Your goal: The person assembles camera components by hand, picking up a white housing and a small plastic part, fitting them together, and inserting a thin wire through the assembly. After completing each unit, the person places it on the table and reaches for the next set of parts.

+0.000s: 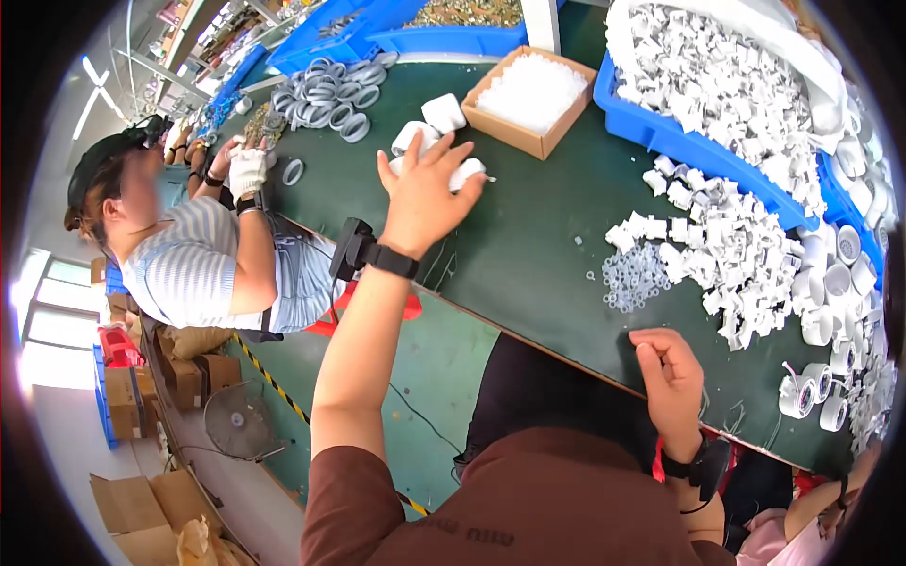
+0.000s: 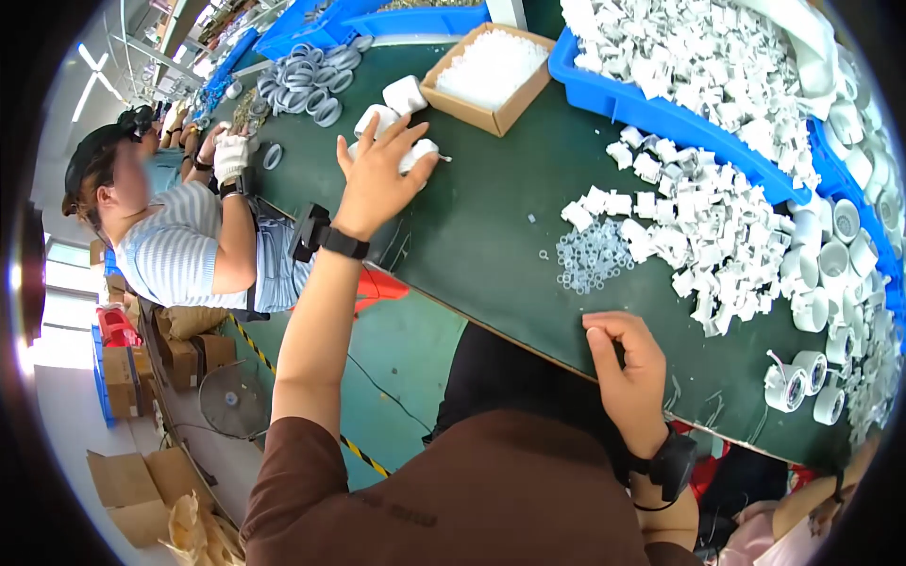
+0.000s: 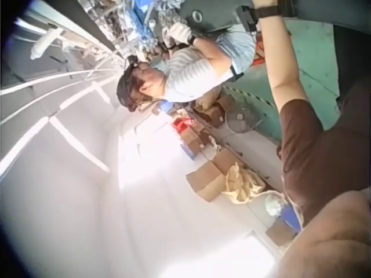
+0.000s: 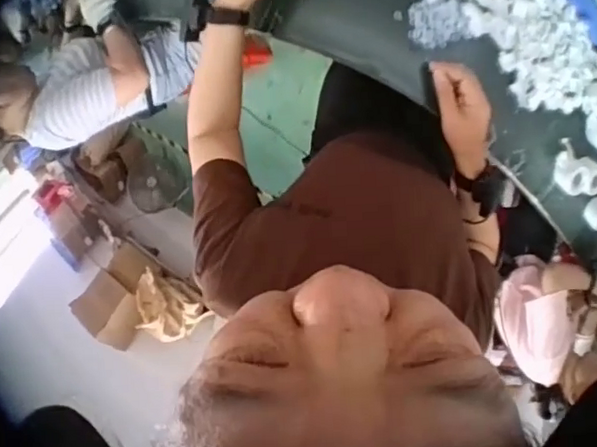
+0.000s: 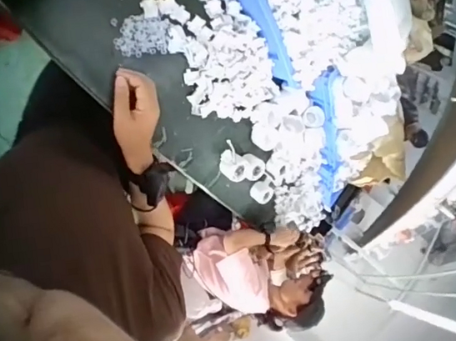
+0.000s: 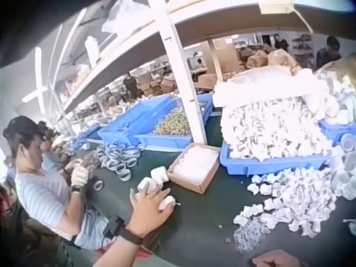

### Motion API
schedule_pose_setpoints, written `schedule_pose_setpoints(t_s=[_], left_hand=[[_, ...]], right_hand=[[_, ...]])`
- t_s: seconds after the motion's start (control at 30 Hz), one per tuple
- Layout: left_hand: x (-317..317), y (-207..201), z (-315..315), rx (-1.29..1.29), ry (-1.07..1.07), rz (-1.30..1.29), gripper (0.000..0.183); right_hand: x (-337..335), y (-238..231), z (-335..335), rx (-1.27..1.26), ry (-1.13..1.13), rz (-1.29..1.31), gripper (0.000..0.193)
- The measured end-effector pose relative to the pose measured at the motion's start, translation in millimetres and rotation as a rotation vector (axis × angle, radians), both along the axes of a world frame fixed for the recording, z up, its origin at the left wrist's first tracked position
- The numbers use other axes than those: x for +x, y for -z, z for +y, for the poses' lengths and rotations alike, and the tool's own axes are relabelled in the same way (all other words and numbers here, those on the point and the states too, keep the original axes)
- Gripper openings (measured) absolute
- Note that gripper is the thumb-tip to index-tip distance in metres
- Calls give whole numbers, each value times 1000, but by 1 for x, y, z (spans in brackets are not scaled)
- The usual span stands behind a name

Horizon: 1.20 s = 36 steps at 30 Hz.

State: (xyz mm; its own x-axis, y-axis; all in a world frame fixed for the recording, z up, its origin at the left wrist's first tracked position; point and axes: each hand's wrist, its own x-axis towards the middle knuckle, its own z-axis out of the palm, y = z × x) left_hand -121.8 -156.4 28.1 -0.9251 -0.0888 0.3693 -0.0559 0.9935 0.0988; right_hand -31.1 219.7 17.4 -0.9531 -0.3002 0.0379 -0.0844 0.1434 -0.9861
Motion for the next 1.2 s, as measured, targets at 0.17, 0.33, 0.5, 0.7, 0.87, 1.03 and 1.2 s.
schedule_pose_setpoints(t_s=[0.17, 0.33, 0.5, 0.7, 0.87, 1.03, 1.2], left_hand=[[-52, 20, -63, 108, -169, 60, 61], [-78, 16, -56, 25, -168, 261, 84], [-68, -4, 14, 32, 295, 219, 41], [-76, -2, 42, 295, 428, 279, 14], [-75, 4, 86, 406, 426, 185, 15], [-73, 11, 97, 450, 431, 219, 16], [-77, 26, 96, 369, 546, 284, 38]], right_hand=[[-2, 5, -1, 63, -18, 92, 10], [-4, 1, -3, 66, -24, 150, 9], [-7, 5, 0, -6, 7, 107, 9], [-5, 2, -3, 38, -3, 168, 7], [2, -2, -5, 68, 15, 227, 7], [4, 2, -5, 68, 22, 214, 6], [-4, -7, 12, 3, 78, 256, 4]])
